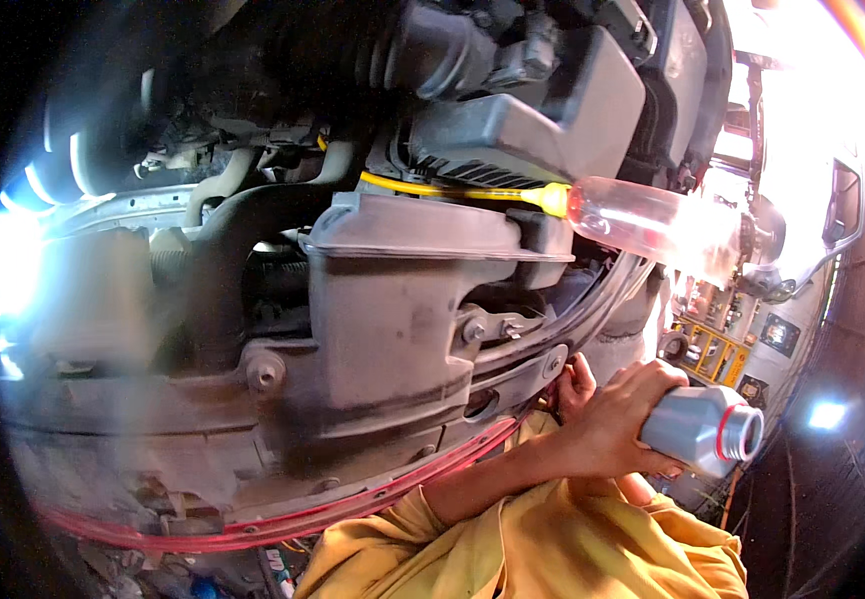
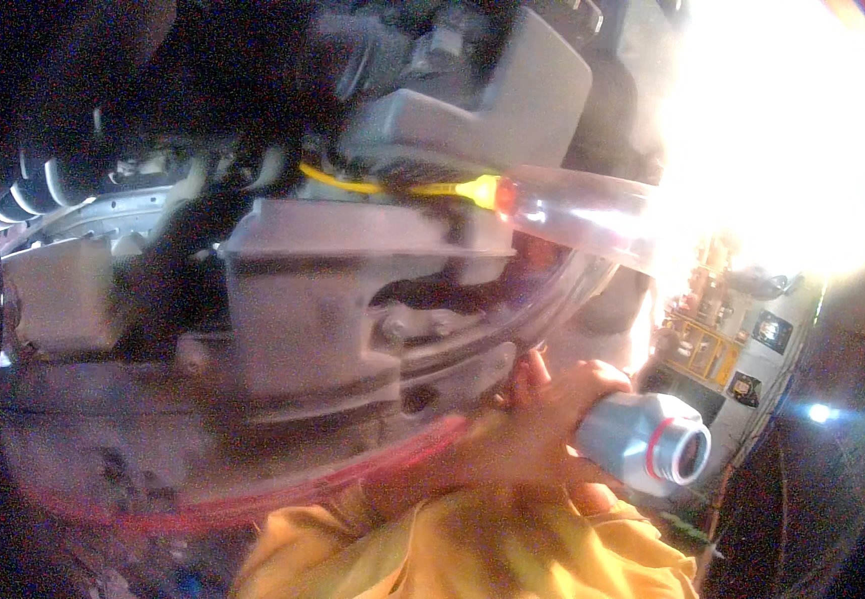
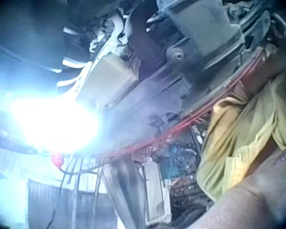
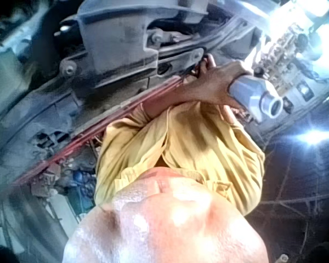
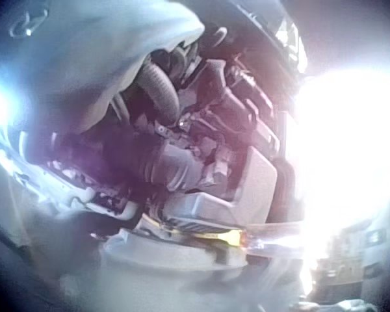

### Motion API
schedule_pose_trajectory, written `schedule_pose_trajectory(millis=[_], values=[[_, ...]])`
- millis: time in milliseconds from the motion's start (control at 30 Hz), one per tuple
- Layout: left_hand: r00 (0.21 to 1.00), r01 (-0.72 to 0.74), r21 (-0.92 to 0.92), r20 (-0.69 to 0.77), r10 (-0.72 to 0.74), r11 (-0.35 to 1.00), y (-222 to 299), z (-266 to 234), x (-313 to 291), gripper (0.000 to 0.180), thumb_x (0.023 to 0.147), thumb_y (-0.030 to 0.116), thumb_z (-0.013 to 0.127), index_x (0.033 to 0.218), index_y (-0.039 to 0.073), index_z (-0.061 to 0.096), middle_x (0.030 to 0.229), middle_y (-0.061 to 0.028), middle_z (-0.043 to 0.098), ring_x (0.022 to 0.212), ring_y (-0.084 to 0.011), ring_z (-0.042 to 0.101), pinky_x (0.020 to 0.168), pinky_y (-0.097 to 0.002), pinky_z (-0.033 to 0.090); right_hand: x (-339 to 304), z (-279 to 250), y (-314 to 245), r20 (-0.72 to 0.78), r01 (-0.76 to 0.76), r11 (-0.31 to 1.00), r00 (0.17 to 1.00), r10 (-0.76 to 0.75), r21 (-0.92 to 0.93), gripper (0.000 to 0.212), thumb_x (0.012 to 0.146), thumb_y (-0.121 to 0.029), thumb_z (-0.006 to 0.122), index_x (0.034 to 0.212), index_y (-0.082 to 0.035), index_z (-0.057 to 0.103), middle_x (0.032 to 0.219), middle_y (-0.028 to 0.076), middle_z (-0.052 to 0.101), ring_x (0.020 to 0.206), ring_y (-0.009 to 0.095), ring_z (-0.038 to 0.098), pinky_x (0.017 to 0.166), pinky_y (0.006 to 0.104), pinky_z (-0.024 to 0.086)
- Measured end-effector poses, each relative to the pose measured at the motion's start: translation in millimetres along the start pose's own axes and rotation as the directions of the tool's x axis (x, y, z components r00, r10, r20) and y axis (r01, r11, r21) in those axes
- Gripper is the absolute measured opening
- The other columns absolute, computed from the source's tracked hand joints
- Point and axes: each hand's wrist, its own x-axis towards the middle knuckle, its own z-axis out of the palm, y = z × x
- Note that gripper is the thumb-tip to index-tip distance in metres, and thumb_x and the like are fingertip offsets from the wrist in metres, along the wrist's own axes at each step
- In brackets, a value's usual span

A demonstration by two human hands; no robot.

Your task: The person opens several bottles of red fluid and pours the contents into a funnel inserted into the engine bay of a red car. The person handles the bottles one at a time, unscrews the caps, and pours the fluid through the funnel.

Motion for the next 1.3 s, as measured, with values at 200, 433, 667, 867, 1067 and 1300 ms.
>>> schedule_pose_trajectory(millis=[200,433,667,867,1067,1300], values=[[0.966,0.256,-0.082,0.045,-0.253,0.963,-6.3,1.7,-0.3,0.087,0.066,0.030,0.093,0.135,0.004,0.045,0.123,-0.0121,0.058,0.120,-0.0232,0.055,0.102,-0.0381,0.043,-12.9,-14.2,-37.9,0.266,0.042,0.974,0.959,-0.103,0.225,0.048,0.092,-0.019,0.067,0.133,-0.006,0.048,0.106,0.006,0.058,0.091,0.019,0.051,0.079,0.0383,0.044],[0.961,0.224,-0.292,-0.094,-0.261,0.930,-20.5,29.9,23.8,0.088,0.075,0.022,0.089,0.144,0.005,0.036,0.133,-0.0086,0.053,0.123,-0.0189,0.051,0.105,-0.0372,0.042,-16.8,-63.0,-64.0,0.521,0.048,0.912,0.808,-0.275,0.407,0.067,0.085,-0.024,0.075,0.141,-0.006,0.044,0.128,0.009,0.052,0.117,0.025,0.048,0.096,0.0482,0.041],[0.950,0.175,-0.324,-0.192,-0.246,0.930,-33.4,67.6,60.1,0.066,0.079,0.029,0.085,0.129,0.001,0.053,0.117,-0.0098,0.065,0.104,-0.0178,0.063,0.088,-0.0331,0.053,0.3,-105.9,-90.9,0.170,0.521,0.790,0.789,-0.590,0.323,0.077,0.083,-0.033,0.080,0.144,-0.005,0.042,0.140,0.011,0.051,0.131,0.027,0.049,0.109,0.0478,0.040],[0.951,0.074,-0.359,-0.255,-0.174,0.931,-40.5,86.7,88.4,0.064,0.083,0.047,0.080,0.121,0.001,0.060,0.096,-0.0030,0.068,0.081,-0.0101,0.063,0.066,-0.0240,0.051,8.9,-122.3,-129.4,0.033,0.532,0.728,0.797,-0.603,0.432,0.072,0.083,-0.030,0.081,0.139,-0.001,0.046,0.130,0.012,0.057,0.121,0.026,0.055,0.106,0.0412,0.043],[0.963,0.170,-0.566,-0.077,-0.257,0.807,-35.3,80.2,94.7,0.066,0.086,0.029,0.080,0.134,-0.002,0.048,0.125,-0.0120,0.061,0.115,-0.0210,0.060,0.098,-0.0359,0.050,13.4,-119.0,-164.8,-0.070,0.639,0.685,0.747,-0.662,0.350,0.068,0.074,-0.036,0.087,0.121,0.001,0.056,0.095,0.003,0.057,0.079,0.012,0.053,0.065,0.0247,0.041],[0.960,0.151,-0.531,-0.124,-0.253,0.834,-35.5,73.8,98.3,0.068,0.087,0.029,0.079,0.137,-0.001,0.044,0.130,-0.0128,0.058,0.122,-0.0222,0.055,0.106,-0.0388,0.044,13.6,-110.2,-177.4,-0.028,0.632,0.687,0.743,-0.669,0.358,0.066,0.075,-0.032,0.087,0.122,0.001,0.056,0.096,0.003,0.057,0.081,0.011,0.053,0.069,0.0249,0.044]])
